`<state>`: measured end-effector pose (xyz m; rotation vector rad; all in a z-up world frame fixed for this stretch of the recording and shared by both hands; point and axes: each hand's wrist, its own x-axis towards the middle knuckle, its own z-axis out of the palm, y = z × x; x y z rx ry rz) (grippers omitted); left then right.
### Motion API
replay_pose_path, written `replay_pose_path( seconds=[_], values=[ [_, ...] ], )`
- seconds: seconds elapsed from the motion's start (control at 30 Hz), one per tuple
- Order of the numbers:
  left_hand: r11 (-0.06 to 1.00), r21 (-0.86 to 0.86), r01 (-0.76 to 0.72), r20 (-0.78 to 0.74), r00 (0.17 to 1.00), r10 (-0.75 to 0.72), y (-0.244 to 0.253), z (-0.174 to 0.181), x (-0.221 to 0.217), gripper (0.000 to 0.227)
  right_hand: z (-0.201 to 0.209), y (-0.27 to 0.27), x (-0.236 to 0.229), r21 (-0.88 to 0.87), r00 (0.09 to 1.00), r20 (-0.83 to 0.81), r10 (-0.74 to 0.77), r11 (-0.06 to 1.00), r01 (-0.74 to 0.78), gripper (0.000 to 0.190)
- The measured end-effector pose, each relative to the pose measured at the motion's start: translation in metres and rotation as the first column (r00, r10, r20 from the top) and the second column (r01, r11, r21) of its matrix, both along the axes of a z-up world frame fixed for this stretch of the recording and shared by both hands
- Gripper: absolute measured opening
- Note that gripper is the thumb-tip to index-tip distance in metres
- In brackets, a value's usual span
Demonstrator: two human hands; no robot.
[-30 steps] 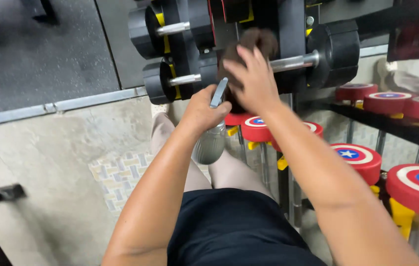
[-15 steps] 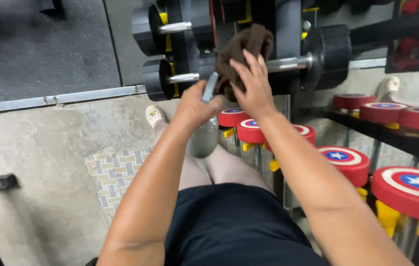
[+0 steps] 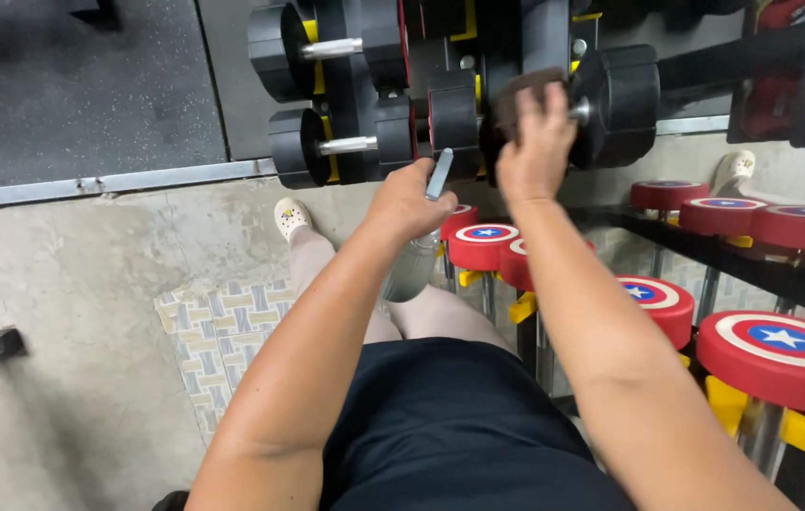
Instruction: Using a spray bottle and cloth to sanitize and wipe down barbells and dumbbell racks in a gym.
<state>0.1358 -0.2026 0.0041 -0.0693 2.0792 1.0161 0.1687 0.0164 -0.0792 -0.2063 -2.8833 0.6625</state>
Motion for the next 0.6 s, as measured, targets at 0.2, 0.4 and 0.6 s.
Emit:
replay_pose_path(
  seconds=[0.2, 0.4, 0.6],
  values=[
    [0.997, -0.016, 0.077, 0.039, 0.996, -0.076, 0.012, 0.018, -0.006, 0.042, 0.007, 0.011, 0.011, 0.061, 0.938, 0.332, 0.104, 0.989, -0.131, 0.064],
    [0.997, 0.027, 0.066, -0.009, 0.998, -0.066, 0.016, 0.022, -0.008, 0.049, 0.007, 0.01, 0.02, 0.259, 0.98, 0.198, -0.003, 0.965, -0.05, 0.068],
    [0.998, -0.004, 0.061, 0.004, 0.998, -0.061, 0.008, 0.022, -0.01, 0.048, 0.024, 0.01, 0.017, 0.089, 0.913, 0.407, 0.014, 0.995, -0.055, 0.073]
  ],
)
